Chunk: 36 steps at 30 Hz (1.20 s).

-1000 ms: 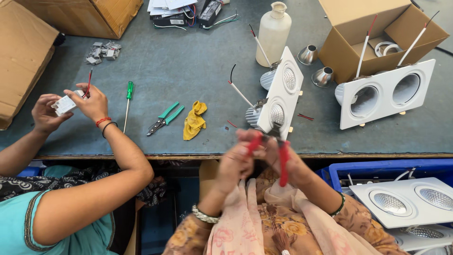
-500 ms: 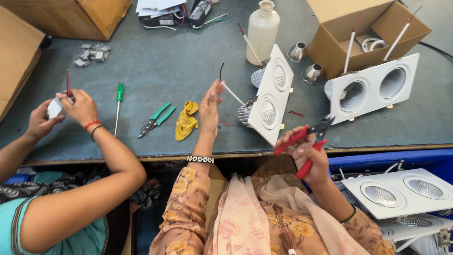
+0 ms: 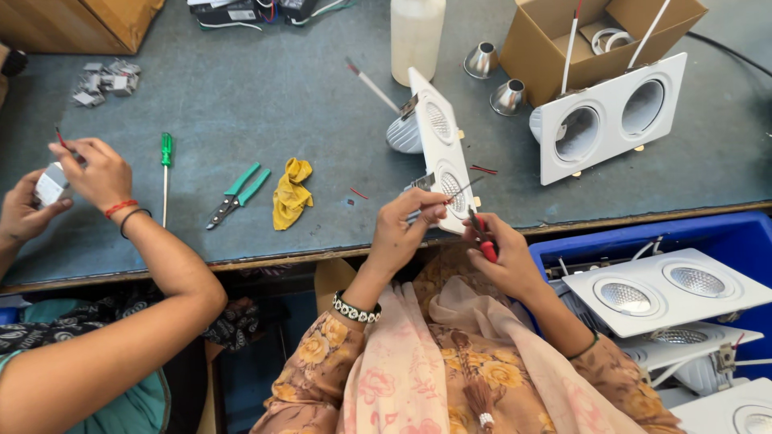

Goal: The person assembles a dual recessed LED light fixture by stripping wires, connecting them to the driver, and inserting LED modules into the housing. They wipe the interior, place diffusers, and fit white plastic rings around each module. The completed fixture is placed on the workbench.

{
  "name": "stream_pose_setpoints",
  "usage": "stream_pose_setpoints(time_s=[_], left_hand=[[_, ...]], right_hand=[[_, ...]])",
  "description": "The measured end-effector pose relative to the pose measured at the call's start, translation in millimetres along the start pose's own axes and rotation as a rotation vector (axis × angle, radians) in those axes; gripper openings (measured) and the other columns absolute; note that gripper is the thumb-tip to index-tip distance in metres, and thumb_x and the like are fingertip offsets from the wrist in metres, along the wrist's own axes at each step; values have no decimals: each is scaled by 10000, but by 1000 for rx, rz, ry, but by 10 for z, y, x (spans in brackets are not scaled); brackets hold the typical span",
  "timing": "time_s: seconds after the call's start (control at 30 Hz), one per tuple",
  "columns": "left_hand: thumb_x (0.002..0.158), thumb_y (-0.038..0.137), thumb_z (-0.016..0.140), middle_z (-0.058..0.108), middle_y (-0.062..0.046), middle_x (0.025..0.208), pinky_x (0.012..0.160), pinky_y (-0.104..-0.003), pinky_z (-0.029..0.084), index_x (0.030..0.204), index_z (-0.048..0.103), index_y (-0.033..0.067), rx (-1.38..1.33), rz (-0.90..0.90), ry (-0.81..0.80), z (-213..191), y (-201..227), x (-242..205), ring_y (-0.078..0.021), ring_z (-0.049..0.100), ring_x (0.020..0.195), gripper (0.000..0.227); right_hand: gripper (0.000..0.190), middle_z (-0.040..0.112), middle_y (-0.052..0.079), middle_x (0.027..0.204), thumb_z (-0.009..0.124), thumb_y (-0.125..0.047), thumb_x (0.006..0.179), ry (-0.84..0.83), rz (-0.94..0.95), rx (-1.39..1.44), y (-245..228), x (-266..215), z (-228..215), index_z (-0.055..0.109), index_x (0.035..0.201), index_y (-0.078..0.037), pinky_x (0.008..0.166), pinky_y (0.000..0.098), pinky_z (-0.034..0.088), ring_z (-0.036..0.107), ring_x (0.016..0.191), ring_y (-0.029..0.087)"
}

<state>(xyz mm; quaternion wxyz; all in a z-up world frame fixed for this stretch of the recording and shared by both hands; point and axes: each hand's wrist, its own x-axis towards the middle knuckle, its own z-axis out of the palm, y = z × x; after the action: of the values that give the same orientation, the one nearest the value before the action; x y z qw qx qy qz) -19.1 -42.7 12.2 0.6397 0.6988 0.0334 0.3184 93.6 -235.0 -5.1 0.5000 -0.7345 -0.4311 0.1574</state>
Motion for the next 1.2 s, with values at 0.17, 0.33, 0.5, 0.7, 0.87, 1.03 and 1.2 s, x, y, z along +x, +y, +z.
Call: stream_pose_setpoints(time_s=[0.17,0.33,0.5,0.7,0.87,1.03,1.2], left_hand=[[983,141,722,725,-59,957,816,-271,543,1047,736,20,124,83,25,89,197,-54,-125,689,888,138],[972,121,733,719,-68,967,818,-279,540,1045,741,31,156,101,-36,141,228,-72,-152,691,887,116],[951,123,758,705,-63,976,799,-284,552,1048,749,38,160,101,-71,159,247,-83,-156,691,873,129],[940,141,761,693,-40,957,722,-273,561,1040,759,81,215,55,-108,179,278,-106,-143,692,837,117],[932,135,762,685,-30,947,704,-280,545,1031,759,95,260,96,-124,196,295,-83,-159,668,810,107],[924,135,768,669,-34,921,693,-294,522,1013,756,91,296,117,-142,176,304,-80,-154,648,765,101],[928,154,762,657,-30,900,697,-304,508,1002,752,99,325,114,-163,169,299,-78,-158,641,748,93]], right_hand=[[423,684,76,986,688,-39,787,21,-5,-14,-117,53,-7,594,1198,-25,827,307,544,682,883,168],[447,690,115,981,709,-62,768,10,-64,-165,-158,-3,-127,599,1198,-13,835,336,548,698,877,229],[450,659,164,1048,709,-96,784,28,-126,-232,-231,-49,-219,596,1208,1,863,369,574,707,952,293],[458,672,165,1047,733,-100,740,36,-128,-400,-217,-116,-300,626,1175,-4,803,371,564,700,910,321],[419,687,145,975,722,-90,737,65,-115,-404,-162,-127,-307,647,1143,-18,771,360,580,716,855,303],[399,684,140,962,721,-77,724,94,-154,-447,-132,-133,-311,654,1114,-23,744,365,573,712,838,302],[392,665,137,930,737,-74,688,107,-188,-523,-128,-119,-334,657,1070,-31,716,392,544,674,814,328]])
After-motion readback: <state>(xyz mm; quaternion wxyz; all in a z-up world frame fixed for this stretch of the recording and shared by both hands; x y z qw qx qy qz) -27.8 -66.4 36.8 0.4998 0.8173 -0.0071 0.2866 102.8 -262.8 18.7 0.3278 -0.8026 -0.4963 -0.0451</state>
